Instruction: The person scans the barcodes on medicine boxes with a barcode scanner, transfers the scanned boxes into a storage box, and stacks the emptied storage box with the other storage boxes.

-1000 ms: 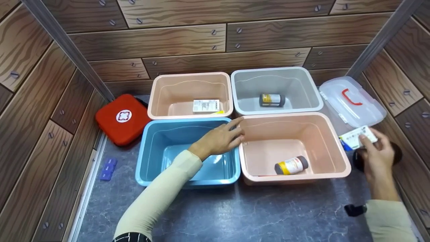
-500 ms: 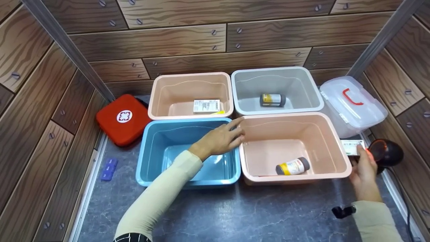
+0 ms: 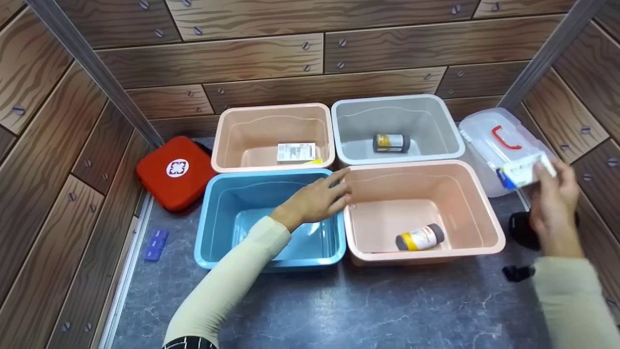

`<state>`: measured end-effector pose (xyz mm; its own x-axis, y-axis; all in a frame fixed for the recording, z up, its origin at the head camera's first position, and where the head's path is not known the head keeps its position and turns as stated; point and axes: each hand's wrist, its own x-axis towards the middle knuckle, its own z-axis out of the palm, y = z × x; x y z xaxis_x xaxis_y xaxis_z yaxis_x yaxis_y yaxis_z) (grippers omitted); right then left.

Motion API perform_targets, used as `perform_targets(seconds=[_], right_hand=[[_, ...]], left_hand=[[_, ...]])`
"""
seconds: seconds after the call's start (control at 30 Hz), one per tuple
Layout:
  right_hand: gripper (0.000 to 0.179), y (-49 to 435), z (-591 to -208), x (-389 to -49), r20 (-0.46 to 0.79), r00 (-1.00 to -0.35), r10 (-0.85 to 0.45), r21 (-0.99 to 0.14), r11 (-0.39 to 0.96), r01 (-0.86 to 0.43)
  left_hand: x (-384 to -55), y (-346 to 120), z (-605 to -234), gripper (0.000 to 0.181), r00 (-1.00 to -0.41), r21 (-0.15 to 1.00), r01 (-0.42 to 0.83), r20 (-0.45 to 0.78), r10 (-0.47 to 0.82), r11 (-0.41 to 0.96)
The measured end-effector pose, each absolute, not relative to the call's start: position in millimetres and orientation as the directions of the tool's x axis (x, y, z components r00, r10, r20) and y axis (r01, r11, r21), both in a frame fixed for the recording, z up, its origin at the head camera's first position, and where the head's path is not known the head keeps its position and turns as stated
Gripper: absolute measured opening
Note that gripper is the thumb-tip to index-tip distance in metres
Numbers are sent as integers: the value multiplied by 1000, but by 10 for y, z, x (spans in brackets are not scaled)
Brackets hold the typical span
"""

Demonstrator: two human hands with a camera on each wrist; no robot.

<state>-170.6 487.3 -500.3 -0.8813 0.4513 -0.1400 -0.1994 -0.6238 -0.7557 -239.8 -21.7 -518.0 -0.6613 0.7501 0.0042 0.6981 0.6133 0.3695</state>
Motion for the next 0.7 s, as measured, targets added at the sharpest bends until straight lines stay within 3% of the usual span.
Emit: perform_targets(seconds=[0.27,0.7], right_hand=[[27,4631,-4524,-2211,112,-956,272,-908,-363,-210],[32,3317,-4241,-3165,93,-995,18,-982,-163,-95]], left_hand=[[-2403,-222,-5177,44,-671,379,685,-6,742,623],[-2413,-227,-5172,44,-674,362,685,-14,738,632]])
